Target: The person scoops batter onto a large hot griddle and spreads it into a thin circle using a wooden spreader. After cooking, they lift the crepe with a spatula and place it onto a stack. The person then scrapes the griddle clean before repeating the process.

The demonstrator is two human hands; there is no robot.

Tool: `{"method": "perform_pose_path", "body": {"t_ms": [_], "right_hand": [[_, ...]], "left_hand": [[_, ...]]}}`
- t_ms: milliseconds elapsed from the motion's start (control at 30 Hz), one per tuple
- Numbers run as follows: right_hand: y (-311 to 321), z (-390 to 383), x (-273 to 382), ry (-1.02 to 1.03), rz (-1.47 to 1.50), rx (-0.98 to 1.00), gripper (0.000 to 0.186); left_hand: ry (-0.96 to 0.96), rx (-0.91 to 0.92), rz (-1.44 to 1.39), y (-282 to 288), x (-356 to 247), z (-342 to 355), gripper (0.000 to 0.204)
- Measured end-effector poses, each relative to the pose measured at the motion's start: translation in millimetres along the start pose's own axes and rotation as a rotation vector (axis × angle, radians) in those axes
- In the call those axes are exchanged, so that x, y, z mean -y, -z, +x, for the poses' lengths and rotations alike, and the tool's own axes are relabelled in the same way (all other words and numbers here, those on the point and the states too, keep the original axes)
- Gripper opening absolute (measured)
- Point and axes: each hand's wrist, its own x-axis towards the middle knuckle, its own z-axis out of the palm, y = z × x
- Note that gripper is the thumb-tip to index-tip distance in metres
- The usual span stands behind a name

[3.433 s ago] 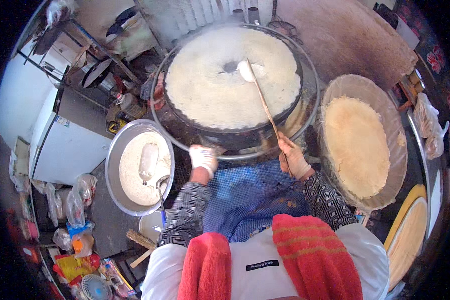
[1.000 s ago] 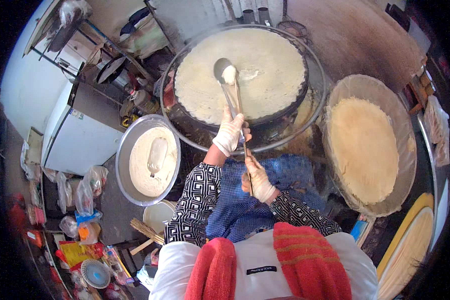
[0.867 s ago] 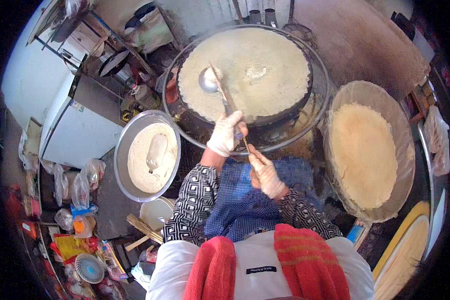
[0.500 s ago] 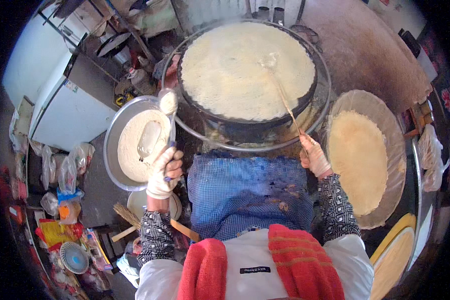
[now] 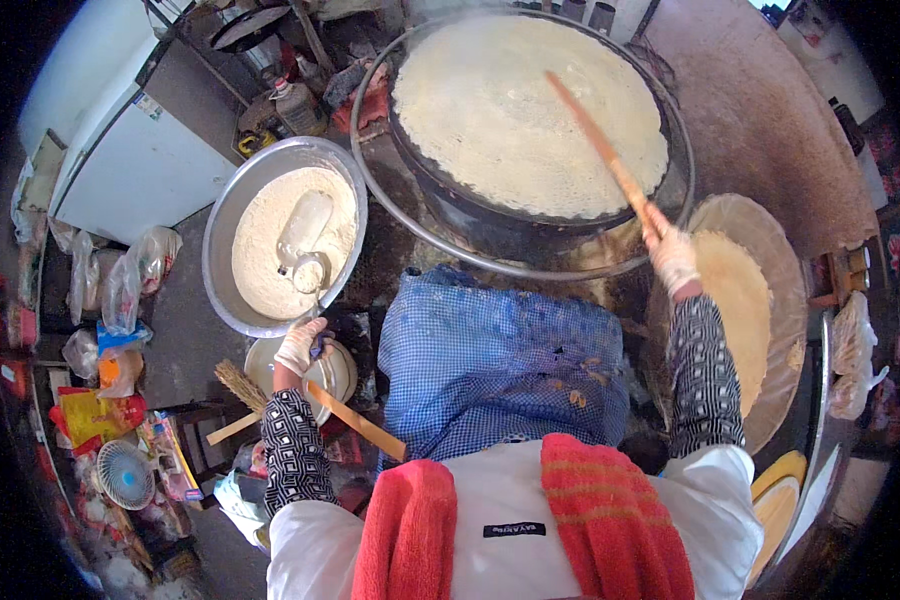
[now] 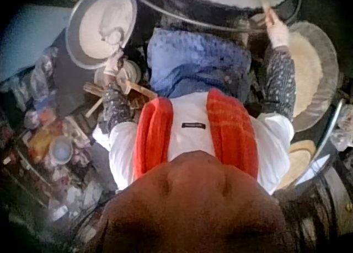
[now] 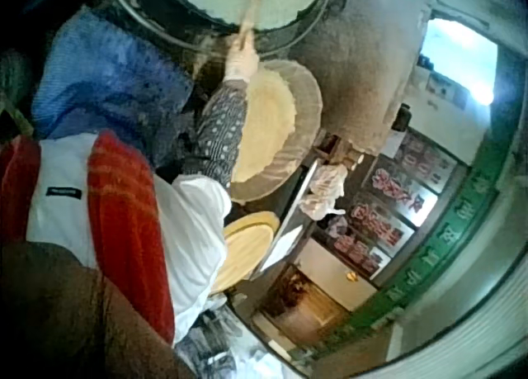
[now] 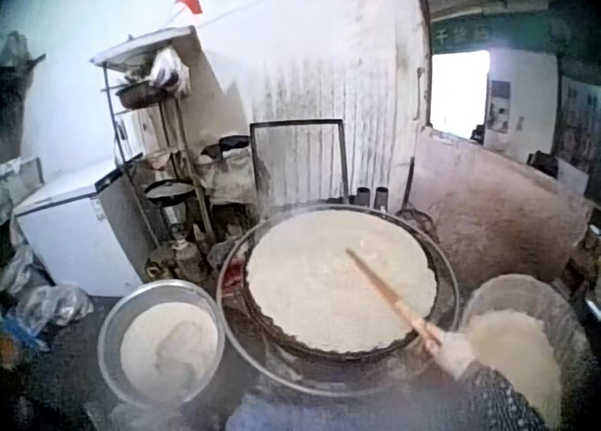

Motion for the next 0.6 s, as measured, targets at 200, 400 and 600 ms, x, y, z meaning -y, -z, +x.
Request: {"method": "perform_pose_path", "body": {"t_ms": [200, 400, 600], "right_hand": [[-60.5, 53.8, 9.1, -0.213, 1.129, 0.072, 0.038], [-111.4, -12.6, 162.9, 0.026, 1.201, 0.266, 0.032], [-66.4, -60.3, 248.4, -0.144, 1.469, 0.542, 0.037]], "left_hand": [[-0.463, -0.439, 1.031, -19.1, -28.2, 6.9, 0.064], [-0.62, -0.332, 0.902, -52.6, -80.1, 19.5, 0.052], [-0.932, -0.242, 1.191, -141.1, -161.7, 42.3, 0.055]]}}
